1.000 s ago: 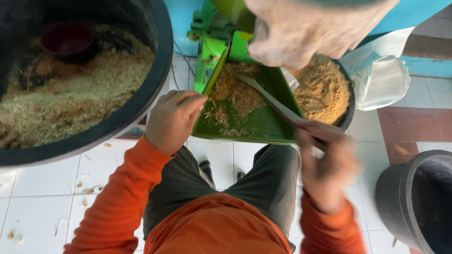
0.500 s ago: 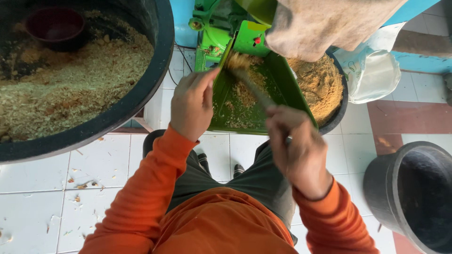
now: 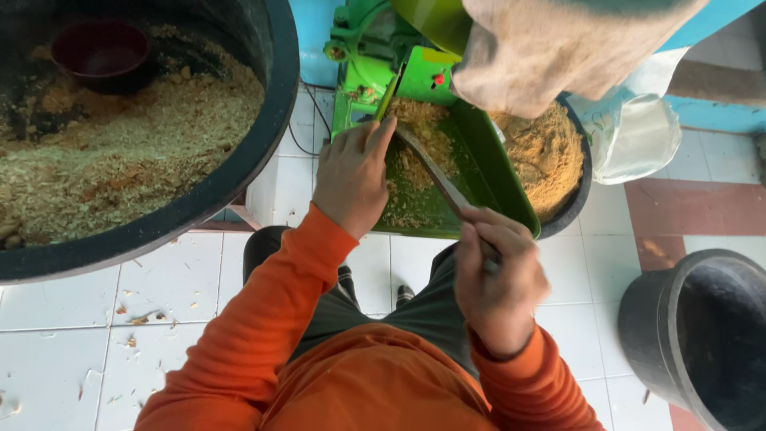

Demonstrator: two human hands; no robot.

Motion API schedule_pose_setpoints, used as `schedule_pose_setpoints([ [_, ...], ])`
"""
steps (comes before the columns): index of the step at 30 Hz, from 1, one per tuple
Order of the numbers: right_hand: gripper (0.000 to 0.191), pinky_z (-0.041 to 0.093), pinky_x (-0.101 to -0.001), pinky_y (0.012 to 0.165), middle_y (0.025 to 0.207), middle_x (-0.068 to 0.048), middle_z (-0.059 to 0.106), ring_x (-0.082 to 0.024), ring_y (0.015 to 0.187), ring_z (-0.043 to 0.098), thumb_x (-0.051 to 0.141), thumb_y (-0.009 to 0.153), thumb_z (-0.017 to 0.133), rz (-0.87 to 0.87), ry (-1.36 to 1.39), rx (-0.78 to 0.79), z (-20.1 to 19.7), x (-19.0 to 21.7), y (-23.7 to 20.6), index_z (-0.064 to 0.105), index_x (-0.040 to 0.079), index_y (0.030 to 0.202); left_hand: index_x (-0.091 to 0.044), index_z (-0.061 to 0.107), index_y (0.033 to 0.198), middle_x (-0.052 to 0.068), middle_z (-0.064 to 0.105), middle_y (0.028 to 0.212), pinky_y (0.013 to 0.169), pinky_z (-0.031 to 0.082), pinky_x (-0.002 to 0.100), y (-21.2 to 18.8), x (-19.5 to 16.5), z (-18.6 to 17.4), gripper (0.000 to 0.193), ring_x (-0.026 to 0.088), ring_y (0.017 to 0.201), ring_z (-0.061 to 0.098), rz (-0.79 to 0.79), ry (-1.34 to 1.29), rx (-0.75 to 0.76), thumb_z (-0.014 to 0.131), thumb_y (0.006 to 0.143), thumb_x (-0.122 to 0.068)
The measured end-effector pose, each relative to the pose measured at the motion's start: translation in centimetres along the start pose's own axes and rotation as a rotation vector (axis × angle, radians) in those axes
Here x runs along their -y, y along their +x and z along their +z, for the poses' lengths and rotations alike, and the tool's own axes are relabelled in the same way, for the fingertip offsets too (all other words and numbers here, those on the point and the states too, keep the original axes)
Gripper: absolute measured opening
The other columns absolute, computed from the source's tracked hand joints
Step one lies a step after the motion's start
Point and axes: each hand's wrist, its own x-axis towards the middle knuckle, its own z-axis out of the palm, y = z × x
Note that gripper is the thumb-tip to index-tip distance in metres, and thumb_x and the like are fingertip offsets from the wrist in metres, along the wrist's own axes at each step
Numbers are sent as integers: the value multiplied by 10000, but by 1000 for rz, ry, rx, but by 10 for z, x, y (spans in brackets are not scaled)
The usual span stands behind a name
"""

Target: The person sits at a green grinding machine and uses a wooden scoop to move ground material from the machine tray into a large black basin. They mix and level the material in the basin with the scoop and their hands, then scoop the ground material into a small bowl.

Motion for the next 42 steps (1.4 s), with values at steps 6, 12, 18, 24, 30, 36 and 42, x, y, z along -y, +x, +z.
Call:
schedule_pose_setpoints([
  [6, 188, 598, -281, 744, 1180, -166, 725, -189, 863, 742, -38, 1001, 715, 46, 35, 48, 2, -3, -1, 566, -18, 1113, -65, 490, 1480, 165, 614, 1335, 1008, 456, 502, -1, 3, 2, 582, 371, 1207, 584, 10, -20, -20, 638, 922, 3],
  [12, 200, 614, -323, 819, 1200, -177, 706, -267, 1004, 739, -33, 996, 710, -19, 29, 112, 12, -10, 2, 555, -10, 1120, -43, 480, 1488, 173, 606, 1362, 1032, 466, 498, -1, 5, 2, 569, 379, 1220, 576, 28, -67, 14, 629, 940, 7],
  [18, 176, 592, -236, 706, 1179, -199, 730, -198, 927, 728, -75, 1039, 679, -7, 34, 60, -49, -4, 4, 525, -28, 1108, -40, 519, 1452, 186, 604, 1351, 1056, 447, 508, -1, 6, 4, 534, 382, 1259, 551, 22, -38, -20, 634, 934, 16],
  [24, 193, 593, -216, 634, 1077, -190, 749, -133, 729, 733, -26, 956, 674, 382, 239, 107, -151, 21, -18, 522, 8, 1071, -31, 574, 1413, 170, 620, 1335, 1095, 440, 504, -2, 9, 6, 489, 378, 1284, 543, 44, -101, -32, 639, 933, 35],
  [30, 255, 574, -315, 690, 1100, -151, 755, -197, 823, 756, -15, 908, 796, -3, -242, 314, -88, 37, 40, 650, 23, 1114, -29, 590, 1379, 164, 642, 1312, 1088, 433, 510, -2, 8, 7, 472, 392, 1281, 541, 45, -65, -34, 646, 915, 39],
  [36, 160, 597, -261, 777, 1111, -167, 713, -187, 952, 733, -78, 1041, 699, 88, -8, 150, -86, 9, 26, 599, -30, 1157, -13, 548, 1427, 192, 620, 1332, 1101, 431, 511, 0, 10, 8, 510, 408, 1282, 535, 54, -51, -72, 623, 925, 49],
  [42, 210, 634, -302, 781, 1037, -175, 710, -219, 973, 749, -94, 886, 668, 37, 170, 238, -99, 25, 3, 556, -33, 1053, -23, 519, 1464, 197, 600, 1352, 1122, 433, 504, -1, 11, 8, 527, 404, 1303, 534, 40, -113, -71, 602, 953, 77],
])
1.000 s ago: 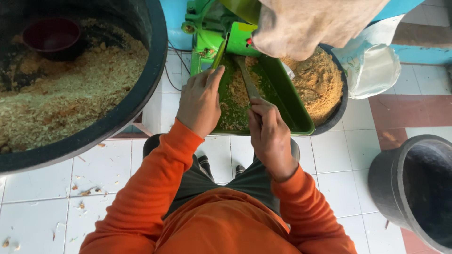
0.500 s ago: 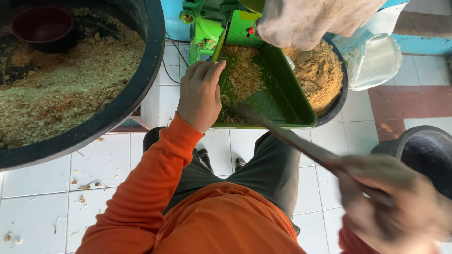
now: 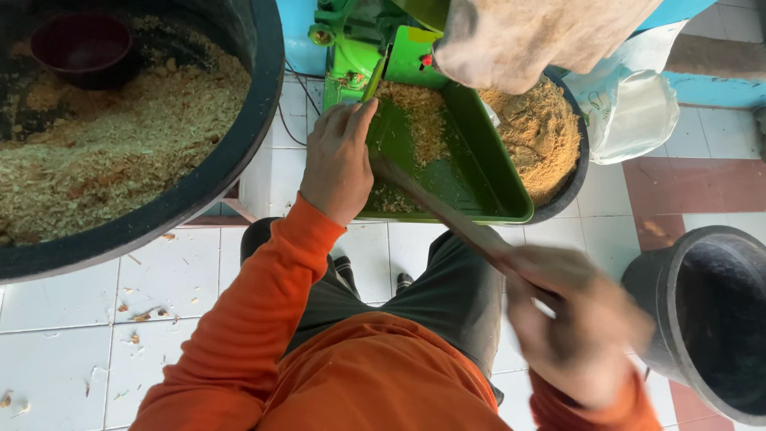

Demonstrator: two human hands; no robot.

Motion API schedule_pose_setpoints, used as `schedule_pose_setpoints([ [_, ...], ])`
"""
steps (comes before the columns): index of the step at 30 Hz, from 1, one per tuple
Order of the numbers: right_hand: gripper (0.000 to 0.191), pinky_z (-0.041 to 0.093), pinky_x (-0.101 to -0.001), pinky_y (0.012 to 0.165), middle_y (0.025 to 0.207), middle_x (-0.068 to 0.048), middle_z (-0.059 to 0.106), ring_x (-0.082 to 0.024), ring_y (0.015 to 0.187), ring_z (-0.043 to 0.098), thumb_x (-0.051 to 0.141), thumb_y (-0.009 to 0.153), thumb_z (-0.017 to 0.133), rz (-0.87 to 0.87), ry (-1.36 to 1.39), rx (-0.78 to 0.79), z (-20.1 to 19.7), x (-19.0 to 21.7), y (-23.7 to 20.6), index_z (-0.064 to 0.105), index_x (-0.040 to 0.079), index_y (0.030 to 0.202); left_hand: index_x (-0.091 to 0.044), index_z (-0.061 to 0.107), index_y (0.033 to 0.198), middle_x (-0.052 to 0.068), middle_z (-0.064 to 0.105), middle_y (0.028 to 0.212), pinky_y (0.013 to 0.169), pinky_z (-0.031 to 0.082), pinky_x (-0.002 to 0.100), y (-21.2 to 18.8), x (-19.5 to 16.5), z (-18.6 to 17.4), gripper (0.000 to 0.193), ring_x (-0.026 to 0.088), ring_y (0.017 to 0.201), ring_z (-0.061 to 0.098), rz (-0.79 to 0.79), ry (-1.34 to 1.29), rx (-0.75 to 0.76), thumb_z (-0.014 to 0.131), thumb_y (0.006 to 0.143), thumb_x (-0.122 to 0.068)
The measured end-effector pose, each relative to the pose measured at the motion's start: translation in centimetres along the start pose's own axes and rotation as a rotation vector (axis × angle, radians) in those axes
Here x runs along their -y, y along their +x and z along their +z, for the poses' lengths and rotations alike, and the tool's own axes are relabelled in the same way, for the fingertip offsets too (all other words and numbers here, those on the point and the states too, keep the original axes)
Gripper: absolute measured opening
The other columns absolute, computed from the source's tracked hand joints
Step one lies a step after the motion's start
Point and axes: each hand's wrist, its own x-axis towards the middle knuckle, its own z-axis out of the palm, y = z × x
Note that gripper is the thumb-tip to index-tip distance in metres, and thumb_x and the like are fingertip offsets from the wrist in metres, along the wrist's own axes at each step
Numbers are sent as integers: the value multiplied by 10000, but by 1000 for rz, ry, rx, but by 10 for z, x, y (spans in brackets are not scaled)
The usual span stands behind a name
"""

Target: The person sits at a green grinding machine and uses a wooden scoop to move ground material from the machine tray into a large black basin. They mix and level the material in the basin with the scoop and their hands, then scoop the ground material into a small bowl.

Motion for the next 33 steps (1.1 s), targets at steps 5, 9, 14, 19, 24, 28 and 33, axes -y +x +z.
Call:
schedule_pose_setpoints([
  [5, 202, 596, -289, 790, 1183, -145, 722, -181, 934, 713, -95, 1002, 724, -40, -149, -7, 59, -35, 40, 611, -19, 1152, -7, 527, 1425, 194, 610, 1330, 1089, 411, 527, 0, -5, -3, 605, 415, 1291, 521, 20, 82, 84, 622, 830, 52],
  [9, 136, 622, -276, 816, 1142, -172, 714, -179, 948, 723, -104, 1054, 674, 111, -84, -211, 16, -25, -2, 624, -41, 1163, -57, 571, 1387, 133, 637, 1323, 1080, 407, 525, 1, -9, -6, 546, 398, 1316, 507, 10, 135, 140, 639, 851, 25],
  [14, 155, 601, -235, 664, 996, -131, 724, -157, 820, 736, -86, 991, 644, 216, -15, -359, -11, -1, -32, 545, -19, 1090, -44, 603, 1357, 136, 633, 1305, 1104, 389, 543, 0, -11, -5, 480, 402, 1337, 481, 35, 146, 157, 639, 880, -9],
  [19, 187, 590, -317, 758, 1033, -171, 724, -206, 853, 731, -86, 982, 740, 37, -279, -99, 32, -48, 9, 641, -43, 1134, -44, 610, 1360, 148, 618, 1311, 1126, 374, 553, -1, -11, -4, 465, 409, 1358, 470, 33, 199, 199, 613, 898, -2],
  [24, 95, 597, -232, 785, 1110, -76, 723, -137, 821, 721, 27, 1046, 672, 250, -47, -403, -3, -36, -13, 580, 10, 1066, -44, 613, 1361, 152, 617, 1312, 1115, 366, 565, 1, -10, -5, 486, 420, 1368, 458, 42, 225, 221, 610, 877, -7],
  [28, 188, 555, -391, 1056, 1054, -108, 719, -190, 905, 732, -5, 1087, 765, 106, -388, -285, -15, -15, -2, 578, -20, 1078, -35, 610, 1358, 161, 615, 1312, 1108, 367, 566, -1, -11, -6, 497, 427, 1373, 448, 70, 211, 251, 620, 862, -19],
  [33, 152, 584, -270, 749, 1097, -138, 759, -161, 803, 725, -47, 1016, 724, 124, -232, -117, 24, -40, 21, 581, -30, 1067, -36, 613, 1348, 169, 606, 1313, 1100, 360, 577, 2, -12, -8, 509, 430, 1365, 436, 64, 227, 263, 629, 839, -37],
])
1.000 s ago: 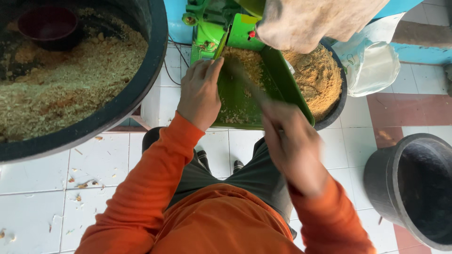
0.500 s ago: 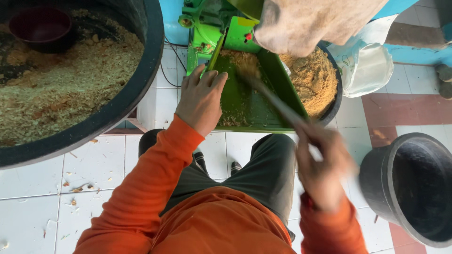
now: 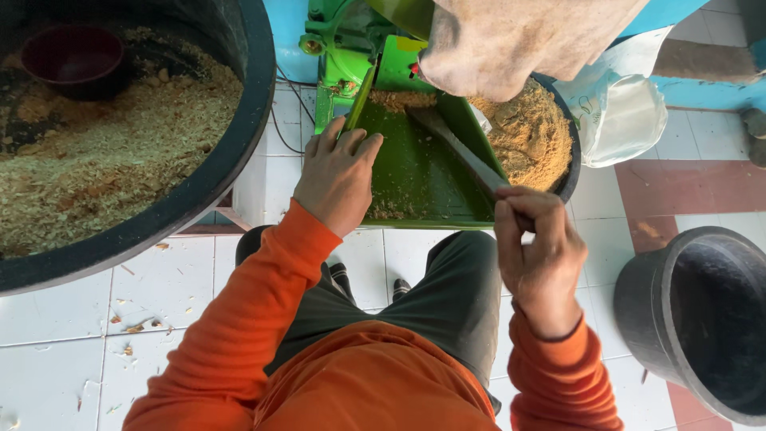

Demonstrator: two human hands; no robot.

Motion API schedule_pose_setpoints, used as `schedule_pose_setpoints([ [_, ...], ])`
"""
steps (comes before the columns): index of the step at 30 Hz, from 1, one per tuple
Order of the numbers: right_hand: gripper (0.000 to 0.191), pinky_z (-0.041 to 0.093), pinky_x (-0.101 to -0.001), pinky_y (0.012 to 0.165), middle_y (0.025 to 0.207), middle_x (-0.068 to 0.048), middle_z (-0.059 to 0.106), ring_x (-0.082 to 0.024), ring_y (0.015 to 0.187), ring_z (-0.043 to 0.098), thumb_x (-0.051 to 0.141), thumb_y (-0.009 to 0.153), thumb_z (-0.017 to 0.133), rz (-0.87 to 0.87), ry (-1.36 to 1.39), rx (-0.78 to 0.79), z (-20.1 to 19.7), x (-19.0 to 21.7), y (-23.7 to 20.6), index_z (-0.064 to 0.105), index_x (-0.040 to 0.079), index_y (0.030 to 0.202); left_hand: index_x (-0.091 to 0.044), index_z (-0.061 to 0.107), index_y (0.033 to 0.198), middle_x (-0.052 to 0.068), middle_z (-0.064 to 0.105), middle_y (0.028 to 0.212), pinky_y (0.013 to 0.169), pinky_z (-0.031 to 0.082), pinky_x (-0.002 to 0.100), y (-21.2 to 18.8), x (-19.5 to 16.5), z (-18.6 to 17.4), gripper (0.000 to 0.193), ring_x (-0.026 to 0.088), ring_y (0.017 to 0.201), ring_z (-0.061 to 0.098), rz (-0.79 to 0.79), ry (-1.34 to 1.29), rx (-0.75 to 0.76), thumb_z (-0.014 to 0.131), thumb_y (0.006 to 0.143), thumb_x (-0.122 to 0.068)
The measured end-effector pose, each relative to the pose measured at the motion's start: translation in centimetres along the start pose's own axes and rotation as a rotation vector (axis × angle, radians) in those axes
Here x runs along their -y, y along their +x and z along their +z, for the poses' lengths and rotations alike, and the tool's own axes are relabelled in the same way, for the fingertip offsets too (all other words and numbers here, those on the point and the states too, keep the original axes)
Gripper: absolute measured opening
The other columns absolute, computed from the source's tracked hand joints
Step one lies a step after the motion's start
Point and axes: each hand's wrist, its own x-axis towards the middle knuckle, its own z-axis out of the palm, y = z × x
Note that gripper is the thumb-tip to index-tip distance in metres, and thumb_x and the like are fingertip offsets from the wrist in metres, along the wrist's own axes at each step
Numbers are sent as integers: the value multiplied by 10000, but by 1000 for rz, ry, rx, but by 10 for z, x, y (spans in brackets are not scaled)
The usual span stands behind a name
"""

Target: The person sits at a green grinding machine and uses a wooden scoop to move ground material from the machine tray into a large black basin. They mix and level the material in the basin with the scoop and their hands, then scoop the ground material into a small bowl.

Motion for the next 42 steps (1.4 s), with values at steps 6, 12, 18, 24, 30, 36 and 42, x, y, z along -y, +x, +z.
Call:
schedule_pose_setpoints([
  [6, 153, 604, -292, 780, 1107, -164, 732, -211, 872, 747, -59, 1010, 713, -89, -53, -124, 17, -24, -17, 588, -8, 1082, -40, 616, 1347, 170, 604, 1315, 1109, 360, 582, 0, -1, -3, 479, 431, 1375, 432, -9, -7, 9, 634, 869, -55],
  [12, 159, 621, -305, 812, 1147, -175, 736, -248, 954, 762, -54, 1008, 705, -115, 19, -79, 53, -29, 1, 574, -19, 1091, -35, 608, 1354, 185, 594, 1325, 1119, 345, 590, -2, -1, 0, 489, 434, 1386, 418, -16, -15, 26, 634, 867, -56],
  [18, 120, 630, -292, 787, 1129, -147, 763, -218, 924, 781, -14, 1019, 706, -43, -17, -92, 19, -3, -25, 600, 4, 1074, -35, 602, 1367, 194, 581, 1345, 1122, 333, 601, 1, -2, 1, 516, 447, 1399, 402, -26, -19, 36, 637, 853, -46],
  [24, 160, 625, -339, 804, 1139, -200, 746, -282, 963, 759, -37, 970, 712, -128, -6, 28, 56, -7, 0, 675, -34, 1126, -35, 601, 1362, 193, 568, 1371, 1126, 333, 599, 0, -3, -2, 539, 446, 1409, 398, -34, -4, 49, 642, 825, -30],
  [30, 118, 634, -344, 853, 1151, -173, 737, -290, 1018, 776, 20, 995, 708, -164, -39, -30, 37, 14, -11, 666, -7, 1102, -28, 610, 1360, 203, 569, 1358, 1127, 333, 603, 1, -2, -1, 536, 460, 1416, 381, -17, -17, 24, 644, 825, -30],
  [36, 157, 629, -349, 838, 1162, -202, 737, -313, 1023, 764, -42, 974, 706, -133, -39, 4, 59, -5, 1, 686, -41, 1130, -30, 624, 1355, 207, 560, 1382, 1115, 329, 610, -1, -2, 2, 535, 452, 1413, 369, -19, 9, 29, 649, 821, -45],
  [42, 96, 617, -284, 714, 1102, -166, 767, -221, 824, 781, 12, 962, 725, -17, -56, -25, 11, 1, -33, 697, -7, 1052, -23, 623, 1354, 205, 558, 1390, 1134, 327, 603, 1, 0, 5, 501, 457, 1426, 364, 9, 12, 28, 639, 855, -57],
])
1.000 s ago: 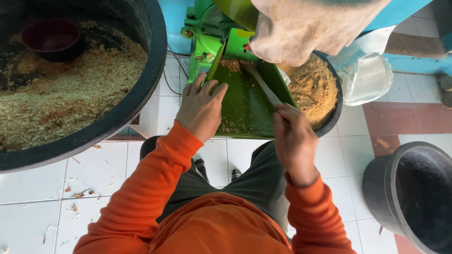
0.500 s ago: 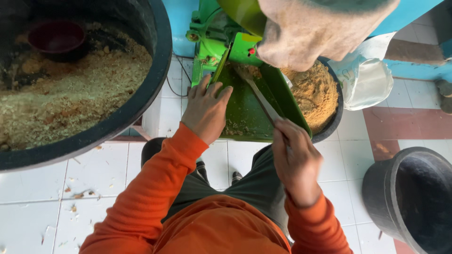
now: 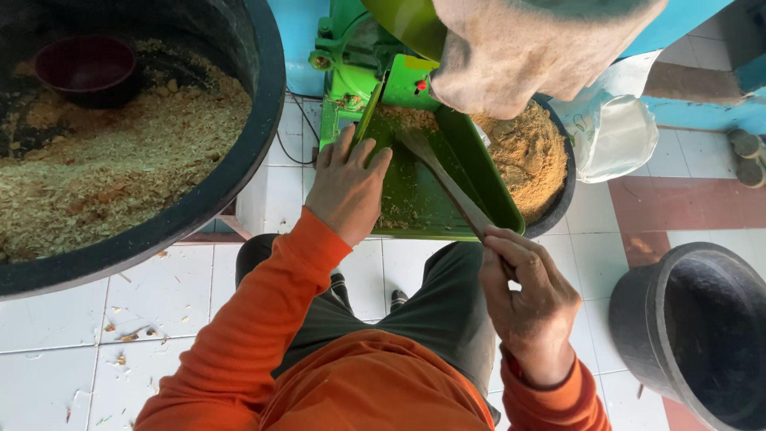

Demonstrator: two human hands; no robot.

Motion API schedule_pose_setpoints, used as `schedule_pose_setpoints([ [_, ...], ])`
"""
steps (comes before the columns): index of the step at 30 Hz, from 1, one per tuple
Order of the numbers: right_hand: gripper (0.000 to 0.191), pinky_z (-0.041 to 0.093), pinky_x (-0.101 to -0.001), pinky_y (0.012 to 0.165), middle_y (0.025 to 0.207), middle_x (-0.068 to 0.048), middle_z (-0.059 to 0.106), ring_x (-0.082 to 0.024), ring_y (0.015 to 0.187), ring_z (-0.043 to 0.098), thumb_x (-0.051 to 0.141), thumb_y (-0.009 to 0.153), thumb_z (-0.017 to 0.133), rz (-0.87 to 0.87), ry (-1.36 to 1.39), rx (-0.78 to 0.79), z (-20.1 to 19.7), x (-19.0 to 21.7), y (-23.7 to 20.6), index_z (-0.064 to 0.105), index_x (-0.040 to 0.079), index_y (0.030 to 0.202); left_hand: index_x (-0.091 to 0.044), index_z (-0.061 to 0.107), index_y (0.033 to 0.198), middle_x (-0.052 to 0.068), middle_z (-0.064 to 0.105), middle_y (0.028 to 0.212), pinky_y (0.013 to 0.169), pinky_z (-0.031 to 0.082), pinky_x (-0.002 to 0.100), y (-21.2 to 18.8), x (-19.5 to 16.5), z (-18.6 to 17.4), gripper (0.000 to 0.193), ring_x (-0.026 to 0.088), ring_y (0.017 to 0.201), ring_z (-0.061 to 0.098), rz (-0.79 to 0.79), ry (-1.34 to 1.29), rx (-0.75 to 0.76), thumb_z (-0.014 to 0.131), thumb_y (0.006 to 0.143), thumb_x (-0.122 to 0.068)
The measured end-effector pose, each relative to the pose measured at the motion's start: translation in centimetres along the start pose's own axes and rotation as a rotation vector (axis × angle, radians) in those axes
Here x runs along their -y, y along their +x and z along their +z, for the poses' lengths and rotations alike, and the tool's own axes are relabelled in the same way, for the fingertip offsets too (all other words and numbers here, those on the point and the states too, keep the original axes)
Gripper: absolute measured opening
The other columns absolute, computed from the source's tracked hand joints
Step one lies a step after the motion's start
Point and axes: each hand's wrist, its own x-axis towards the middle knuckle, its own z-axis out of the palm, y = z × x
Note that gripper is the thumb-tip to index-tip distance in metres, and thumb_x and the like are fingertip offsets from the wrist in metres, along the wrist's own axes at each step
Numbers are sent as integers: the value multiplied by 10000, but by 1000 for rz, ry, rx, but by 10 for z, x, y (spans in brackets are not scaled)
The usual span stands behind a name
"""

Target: The person sits at a green grinding machine and uses a wooden scoop to move ground material from the machine tray into a large black basin. They mix and level the material in the basin with the scoop and their hands, then scoop the ground material into a small bowl.

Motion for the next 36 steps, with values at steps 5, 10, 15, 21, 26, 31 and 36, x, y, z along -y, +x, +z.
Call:
schedule_pose_setpoints([
  [5, 161, 614, -333, 789, 1150, -196, 750, -275, 905, 756, -42, 973, 710, -75, 28, 80, 28, -9, 38, 696, -51, 1133, -21, 621, 1349, 214, 557, 1389, 1125, 327, 604, -2, -1, -4, 509, 458, 1414, 373, 3, -3, 16, 644, 843, -66],
  [10, 129, 632, -304, 770, 1130, -186, 749, -262, 916, 777, -10, 976, 714, -102, 2, 4, 18, -3, 16, 694, -22, 1103, -10, 622, 1347, 214, 562, 1370, 1115, 331, 607, 1, -1, -5, 499, 470, 1410, 377, -1, -12, 1, 639, 854, -79],
  [15, 136, 633, -359, 867, 1153, -173, 736, -323, 1037, 769, 8, 975, 703, -212, -6, 60, 35, 10, 32, 689, -17, 1108, -25, 630, 1333, 203, 567, 1371, 1104, 334, 603, -1, 0, -4, 484, 453, 1412, 382, 8, 13, 16, 633, 854, -95],
  [21, 186, 627, -343, 891, 1203, -171, 731, -286, 1051, 767, 3, 1009, 688, -139, 14, -4, 35, -5, 30, 704, -18, 1193, -23, 630, 1343, 202, 572, 1366, 1111, 339, 603, -2, 2, -3, 457, 455, 1423, 380, 13, 10, 4, 622, 891, -94],
  [26, 137, 623, -301, 747, 1116, -158, 765, -215, 843, 776, 0, 957, 718, -18, -40, 1, -14, -13, -14, 716, -1, 1093, -22, 634, 1330, 222, 576, 1349, 1105, 330, 608, 0, 1, 1, 476, 469, 1399, 384, 22, 38, -4, 631, 862, -106],
  [31, 166, 594, -360, 777, 1160, -223, 725, -327, 914, 738, 33, 1017, 670, -125, -54, 109, 12, -26, 29, 693, -12, 1174, -22, 638, 1323, 214, 583, 1345, 1111, 334, 605, -1, 1, 0, 443, 466, 1414, 389, 6, 8, 20, 636, 888, -103],
  [36, 215, 545, -368, 648, 939, -202, 700, -300, 727, 697, 34, 1015, 658, -32, 39, 187, 31, -28, 50, 706, -9, 1220, -18, 644, 1317, 221, 581, 1340, 1111, 341, 599, -2, 0, -3, 467, 462, 1402, 393, 21, 26, 1, 640, 858, -98],
])
